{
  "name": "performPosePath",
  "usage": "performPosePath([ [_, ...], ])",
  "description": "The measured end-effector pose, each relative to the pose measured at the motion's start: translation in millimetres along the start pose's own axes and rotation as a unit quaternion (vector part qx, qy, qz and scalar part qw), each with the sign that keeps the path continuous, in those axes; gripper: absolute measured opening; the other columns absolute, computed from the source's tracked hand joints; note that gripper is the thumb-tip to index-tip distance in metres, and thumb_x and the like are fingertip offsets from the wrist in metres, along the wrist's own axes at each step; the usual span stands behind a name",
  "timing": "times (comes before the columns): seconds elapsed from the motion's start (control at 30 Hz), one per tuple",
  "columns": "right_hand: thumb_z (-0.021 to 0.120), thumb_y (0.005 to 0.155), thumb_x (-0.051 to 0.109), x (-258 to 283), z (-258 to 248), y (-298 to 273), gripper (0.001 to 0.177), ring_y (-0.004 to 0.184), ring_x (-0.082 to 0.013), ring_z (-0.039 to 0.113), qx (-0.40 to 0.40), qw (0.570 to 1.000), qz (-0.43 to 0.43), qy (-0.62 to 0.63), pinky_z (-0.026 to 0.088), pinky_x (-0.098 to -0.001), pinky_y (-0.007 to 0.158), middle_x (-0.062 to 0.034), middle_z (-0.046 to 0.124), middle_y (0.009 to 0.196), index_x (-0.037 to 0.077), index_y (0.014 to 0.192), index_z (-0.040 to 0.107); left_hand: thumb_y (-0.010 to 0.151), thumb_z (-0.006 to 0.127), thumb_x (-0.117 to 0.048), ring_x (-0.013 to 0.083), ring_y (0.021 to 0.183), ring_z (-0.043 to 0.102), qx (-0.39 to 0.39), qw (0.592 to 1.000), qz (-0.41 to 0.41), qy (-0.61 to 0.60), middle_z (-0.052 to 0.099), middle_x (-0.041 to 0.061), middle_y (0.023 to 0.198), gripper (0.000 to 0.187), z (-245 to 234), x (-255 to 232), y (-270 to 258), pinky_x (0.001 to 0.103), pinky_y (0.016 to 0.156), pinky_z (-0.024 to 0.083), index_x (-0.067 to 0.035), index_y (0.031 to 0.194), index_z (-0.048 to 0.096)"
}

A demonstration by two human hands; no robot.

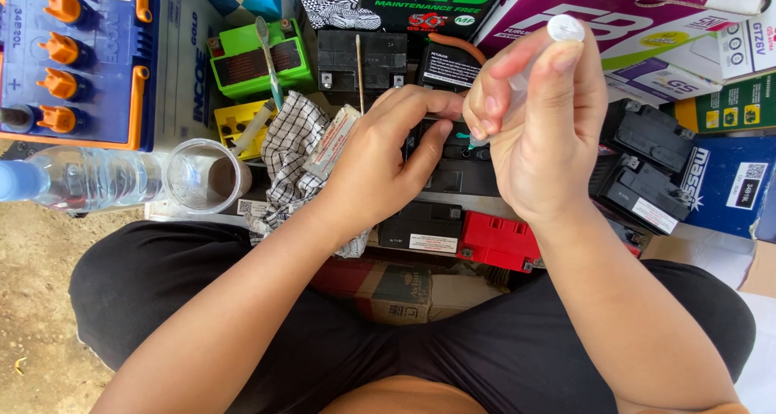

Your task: Refilling lead-acid battery cells with liquid using a syringe

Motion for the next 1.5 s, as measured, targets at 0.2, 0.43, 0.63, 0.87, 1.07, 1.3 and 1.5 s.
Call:
performPosePath([
  [0.2, 0.048, 0.113, 0.044, 7, 1, -4, 0.035, 0.088, -0.0131, 0.054, 0.032, 0.994, -0.025, -0.100, 0.049, -0.0269, 0.088, -0.0045, 0.054, 0.093, 0.010, 0.113, 0.050, 0.098, 0.057, -0.002, 0.0312, 0.118, 0.068, 0.067, 0.989, -0.007, -0.128, 0.066, 0.017, 0.132, 0.026, -3, -7, 5, 0.038, 0.104, 0.054, 0.004, 0.123, 0.061],
  [0.43, 0.042, 0.116, 0.033, 26, -4, -5, 0.038, 0.109, -0.0251, 0.062, 0.052, 0.955, -0.090, -0.279, 0.051, -0.0363, 0.104, -0.0158, 0.062, 0.113, -0.002, 0.111, 0.056, 0.100, 0.064, -0.001, 0.0223, 0.100, 0.069, 0.073, 0.986, 0.001, -0.153, 0.070, 0.013, 0.116, 0.026, -2, -15, 13, 0.032, 0.091, 0.056, 0.004, 0.125, 0.061],
  [0.63, 0.050, 0.119, 0.010, 42, -12, -5, 0.032, 0.112, -0.0295, 0.061, 0.042, 0.913, -0.160, -0.372, 0.051, -0.0367, 0.103, -0.0230, 0.058, 0.127, -0.017, 0.131, 0.061, 0.100, 0.065, -0.005, 0.0233, 0.089, 0.077, 0.090, 0.990, 0.053, -0.093, 0.079, 0.007, 0.103, 0.021, 1, -14, 20, 0.050, 0.124, 0.041, 0.000, 0.121, 0.065],
  [0.87, 0.055, 0.120, -0.003, 57, -11, -8, 0.023, 0.107, -0.0307, 0.062, 0.045, 0.898, -0.177, -0.400, 0.048, -0.0352, 0.094, -0.0262, 0.060, 0.128, -0.023, 0.129, 0.063, 0.104, 0.064, -0.010, 0.0180, 0.077, 0.075, 0.112, 0.989, 0.051, -0.077, 0.080, 0.004, 0.102, 0.025, 1, -14, 23, 0.054, 0.127, 0.038, -0.004, 0.127, 0.063],
  [1.07, 0.057, 0.120, -0.008, 60, -12, -9, 0.019, 0.107, -0.0316, 0.062, 0.046, 0.898, -0.180, -0.399, 0.049, -0.0362, 0.095, -0.0272, 0.060, 0.129, -0.024, 0.129, 0.063, 0.103, 0.064, -0.009, 0.0183, 0.079, 0.076, 0.118, 0.989, 0.055, -0.067, 0.079, 0.004, 0.103, 0.023, 3, -12, 22, 0.053, 0.126, 0.037, -0.003, 0.125, 0.065],
  [1.3, 0.058, 0.120, -0.009, 64, -9, -12, 0.018, 0.107, -0.0296, 0.061, 0.042, 0.900, -0.172, -0.398, 0.048, -0.0346, 0.093, -0.0260, 0.060, 0.131, -0.023, 0.129, 0.065, 0.103, 0.065, -0.010, 0.0183, 0.079, 0.076, 0.119, 0.990, 0.059, -0.056, 0.079, 0.004, 0.104, 0.022, 3, -12, 21, 0.053, 0.126, 0.038, -0.003, 0.125, 0.066],
  [1.5, 0.061, 0.118, -0.008, 66, -7, -13, 0.021, 0.112, -0.0319, 0.066, 0.050, 0.904, -0.171, -0.388, 0.054, -0.0352, 0.099, -0.0254, 0.057, 0.135, -0.024, 0.131, 0.063, 0.103, 0.066, -0.009, 0.0181, 0.081, 0.076, 0.119, 0.989, 0.065, -0.057, 0.080, 0.004, 0.106, 0.024, 3, -9, 19, 0.053, 0.127, 0.037, -0.004, 0.127, 0.065],
])
Point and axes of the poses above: each hand's wrist, its own y-axis towards the middle knuckle, its own z-axis out of the palm, x = y × z, the point moved 2 cm from there along y, towards the middle knuckle
